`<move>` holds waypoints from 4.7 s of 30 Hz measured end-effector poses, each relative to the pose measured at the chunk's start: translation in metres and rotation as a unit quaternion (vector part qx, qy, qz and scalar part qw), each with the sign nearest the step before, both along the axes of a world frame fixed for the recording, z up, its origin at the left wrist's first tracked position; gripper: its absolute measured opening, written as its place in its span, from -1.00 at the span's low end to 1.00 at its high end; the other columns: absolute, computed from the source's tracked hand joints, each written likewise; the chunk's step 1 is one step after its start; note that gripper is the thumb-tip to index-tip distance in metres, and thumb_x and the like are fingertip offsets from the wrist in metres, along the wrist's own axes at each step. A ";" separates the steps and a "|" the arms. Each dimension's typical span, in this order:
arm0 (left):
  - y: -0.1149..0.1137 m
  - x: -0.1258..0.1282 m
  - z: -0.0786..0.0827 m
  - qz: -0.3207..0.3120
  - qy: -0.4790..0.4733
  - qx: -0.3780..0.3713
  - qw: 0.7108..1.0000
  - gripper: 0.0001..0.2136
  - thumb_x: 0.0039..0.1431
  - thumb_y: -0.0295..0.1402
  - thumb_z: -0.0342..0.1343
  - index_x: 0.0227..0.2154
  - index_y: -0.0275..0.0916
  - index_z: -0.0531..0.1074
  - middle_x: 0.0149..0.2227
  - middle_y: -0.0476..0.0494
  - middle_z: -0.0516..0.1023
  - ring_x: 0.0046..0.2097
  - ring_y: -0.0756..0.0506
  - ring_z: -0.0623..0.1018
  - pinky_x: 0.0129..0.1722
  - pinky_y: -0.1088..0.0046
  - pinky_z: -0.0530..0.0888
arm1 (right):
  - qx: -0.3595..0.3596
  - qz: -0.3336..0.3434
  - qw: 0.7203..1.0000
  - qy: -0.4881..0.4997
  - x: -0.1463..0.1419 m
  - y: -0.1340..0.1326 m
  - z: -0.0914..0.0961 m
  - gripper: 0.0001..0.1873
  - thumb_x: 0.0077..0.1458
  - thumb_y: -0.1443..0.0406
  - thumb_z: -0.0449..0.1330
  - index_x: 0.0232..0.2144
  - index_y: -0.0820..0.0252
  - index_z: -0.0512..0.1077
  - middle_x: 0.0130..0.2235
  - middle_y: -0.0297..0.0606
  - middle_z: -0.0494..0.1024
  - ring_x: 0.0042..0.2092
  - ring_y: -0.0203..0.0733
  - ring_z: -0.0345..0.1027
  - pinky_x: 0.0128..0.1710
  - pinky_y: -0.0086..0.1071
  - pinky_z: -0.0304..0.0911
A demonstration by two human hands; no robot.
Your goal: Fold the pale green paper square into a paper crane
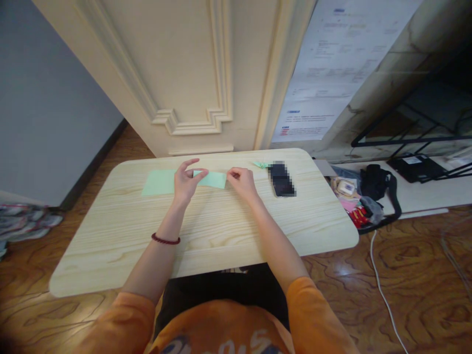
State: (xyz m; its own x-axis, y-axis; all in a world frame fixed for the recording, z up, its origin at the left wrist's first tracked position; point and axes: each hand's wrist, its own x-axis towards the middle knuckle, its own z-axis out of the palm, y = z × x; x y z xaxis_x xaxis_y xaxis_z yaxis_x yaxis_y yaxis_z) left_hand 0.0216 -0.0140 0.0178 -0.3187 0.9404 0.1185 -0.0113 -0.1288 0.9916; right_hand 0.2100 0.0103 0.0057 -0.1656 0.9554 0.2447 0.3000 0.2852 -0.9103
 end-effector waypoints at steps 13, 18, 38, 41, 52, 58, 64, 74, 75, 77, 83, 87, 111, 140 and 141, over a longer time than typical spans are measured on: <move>0.001 0.012 -0.006 -0.005 0.017 0.014 1.000 -0.58 -0.14 -0.27 0.35 -0.15 -0.23 0.51 -0.39 -0.10 0.62 -0.41 -0.03 0.55 -0.36 0.47 0.45 | -0.009 -0.019 0.996 0.090 -0.018 -0.001 -0.005 -0.77 -0.02 0.14 0.23 -0.43 0.19 0.53 -0.41 -0.27 0.57 -0.38 -0.22 0.34 -0.30 -0.34 0.23; -0.001 0.011 -0.007 -0.040 0.141 0.086 0.985 -0.88 -0.02 -0.30 0.26 -0.40 -0.21 0.59 -0.35 -0.12 0.61 -0.27 -0.08 0.57 -0.17 0.39 0.49 | 0.093 -0.010 0.996 0.008 -0.014 -0.005 -0.001 -0.82 0.08 0.22 0.17 -0.41 0.18 0.52 -0.34 -0.24 0.57 -0.31 -0.21 0.36 -0.24 -0.35 0.22; 0.005 -0.027 -0.005 0.023 0.368 0.097 0.925 -0.94 -0.01 -0.51 0.17 -0.49 -0.23 0.47 -0.39 -0.07 0.51 -0.29 -0.07 0.50 -0.20 0.39 0.44 | 0.110 -0.055 0.992 0.016 -0.001 0.008 -0.005 -0.82 0.06 0.20 0.16 -0.46 0.16 0.47 -0.36 -0.27 0.56 -0.30 -0.19 0.37 -0.26 -0.33 0.25; 0.008 -0.026 -0.007 0.055 0.292 0.097 0.950 -0.98 0.00 -0.47 0.15 -0.47 -0.25 0.46 -0.38 -0.08 0.51 -0.29 -0.05 0.51 -0.18 0.41 0.45 | 0.077 -0.082 0.992 0.057 -0.001 0.010 -0.007 -0.81 -0.01 0.17 0.21 -0.49 0.17 0.48 -0.43 -0.30 0.54 -0.39 -0.23 0.30 -0.34 -0.35 0.21; 0.006 0.016 -0.020 -0.052 -0.056 -0.050 0.996 -0.45 -0.30 -0.27 0.40 -0.16 -0.29 0.43 -0.34 -0.10 0.59 -0.33 -0.07 0.57 -0.27 0.36 0.54 | -0.084 -0.014 0.976 0.201 -0.011 0.005 -0.007 -0.74 -0.19 0.11 0.36 -0.47 0.16 0.52 -0.44 -0.32 0.56 -0.34 -0.20 0.39 -0.25 -0.31 0.31; 0.005 0.004 -0.011 -0.093 -0.153 -0.106 0.978 -0.42 -0.40 -0.37 0.46 -0.19 -0.30 0.43 -0.32 -0.11 0.61 -0.29 -0.07 0.58 -0.21 0.35 0.54 | -0.151 0.066 0.954 0.250 -0.010 0.002 0.002 -0.73 -0.08 0.16 0.23 -0.29 0.08 0.58 -0.26 -0.33 0.59 -0.25 -0.22 0.40 -0.29 -0.36 0.31; 0.002 0.000 -0.008 -0.119 -0.182 -0.137 0.966 -0.42 -0.41 -0.47 0.46 -0.18 -0.29 0.43 -0.30 -0.12 0.62 -0.28 -0.06 0.59 -0.19 0.38 0.54 | -0.114 0.154 0.964 0.182 -0.007 -0.001 0.008 -0.81 -0.17 0.27 0.27 -0.41 0.14 0.58 -0.29 -0.30 0.60 -0.21 -0.19 0.40 -0.24 -0.36 0.28; 0.002 0.000 -0.006 -0.104 -0.037 -0.030 0.993 -0.32 -0.34 -0.37 0.41 -0.02 -0.24 0.36 -0.32 -0.10 0.62 -0.33 -0.09 0.60 -0.28 0.41 0.50 | -0.129 0.125 0.969 0.169 -0.008 -0.002 0.009 -0.85 -0.14 0.24 0.23 -0.44 0.15 0.51 -0.38 -0.34 0.52 -0.30 -0.25 0.39 -0.34 -0.42 0.30; 0.002 0.001 -0.006 -0.112 -0.036 -0.025 0.993 -0.32 -0.33 -0.36 0.40 -0.02 -0.24 0.36 -0.31 -0.11 0.62 -0.32 -0.09 0.61 -0.27 0.40 0.50 | -0.133 0.119 0.968 0.177 -0.009 -0.002 0.008 -0.83 -0.14 0.21 0.26 -0.44 0.15 0.50 -0.38 -0.34 0.52 -0.29 -0.24 0.39 -0.34 -0.42 0.31; 0.002 0.003 -0.007 -0.128 -0.034 -0.023 0.991 -0.35 -0.32 -0.34 0.39 -0.04 -0.25 0.38 -0.31 -0.13 0.63 -0.31 -0.10 0.61 -0.26 0.39 0.50 | -0.138 0.107 0.965 0.195 -0.010 -0.002 0.007 -0.74 -0.18 0.14 0.34 -0.42 0.14 0.48 -0.36 -0.33 0.53 -0.28 -0.23 0.40 -0.34 -0.40 0.32; 0.001 0.009 -0.008 -0.160 -0.034 -0.027 0.986 -0.45 -0.36 -0.34 0.42 -0.16 -0.26 0.48 -0.31 -0.15 0.65 -0.29 -0.11 0.61 -0.22 0.36 0.51 | -0.136 0.065 0.959 0.238 -0.012 0.001 0.004 -0.58 -0.34 0.07 0.45 -0.46 0.14 0.42 -0.40 -0.36 0.51 -0.35 -0.27 0.37 -0.36 -0.40 0.31; 0.001 0.008 -0.002 -0.148 -0.060 -0.033 0.987 -0.57 -0.25 -0.18 0.39 -0.27 -0.28 0.55 -0.27 -0.20 0.66 -0.21 -0.14 0.61 -0.13 0.33 0.51 | -0.121 0.049 0.961 0.244 -0.010 0.002 0.003 -0.59 -0.34 0.11 0.46 -0.46 0.15 0.43 -0.44 -0.37 0.50 -0.37 -0.28 0.36 -0.32 -0.39 0.29; -0.001 0.015 0.000 -0.087 -0.066 -0.002 0.994 -0.62 -0.30 -0.10 0.44 -0.43 -0.27 0.60 -0.34 -0.18 0.66 -0.28 -0.13 0.60 -0.15 0.29 0.51 | -0.144 0.038 0.950 0.276 -0.017 -0.003 0.005 -0.62 -0.39 0.07 0.48 -0.52 0.16 0.54 -0.43 -0.32 0.59 -0.35 -0.25 0.42 -0.23 -0.32 0.35; -0.003 0.013 0.001 -0.093 -0.060 -0.017 0.994 -0.60 -0.28 -0.05 0.42 -0.43 -0.27 0.62 -0.36 -0.18 0.66 -0.31 -0.11 0.59 -0.22 0.33 0.52 | -0.121 0.027 0.959 0.256 -0.014 -0.003 0.007 -0.66 -0.35 0.09 0.47 -0.54 0.15 0.54 -0.44 -0.31 0.58 -0.35 -0.23 0.41 -0.25 -0.29 0.32; -0.003 0.012 0.001 -0.091 -0.059 -0.016 0.994 -0.60 -0.28 -0.04 0.42 -0.44 -0.27 0.62 -0.38 -0.17 0.65 -0.33 -0.10 0.58 -0.24 0.34 0.51 | -0.122 0.027 0.958 0.257 -0.014 -0.003 0.008 -0.66 -0.36 0.09 0.47 -0.54 0.16 0.54 -0.45 -0.31 0.58 -0.36 -0.23 0.40 -0.26 -0.30 0.32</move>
State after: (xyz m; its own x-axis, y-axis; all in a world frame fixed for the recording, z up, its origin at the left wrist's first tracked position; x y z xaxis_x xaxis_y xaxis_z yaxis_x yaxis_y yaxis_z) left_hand 0.0339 -0.0175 0.0189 -0.1523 0.9865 0.0603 -0.1484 -0.0831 0.9854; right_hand 0.1958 0.0071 0.0134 -0.1338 0.9879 0.0779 -0.2148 0.0479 -0.9755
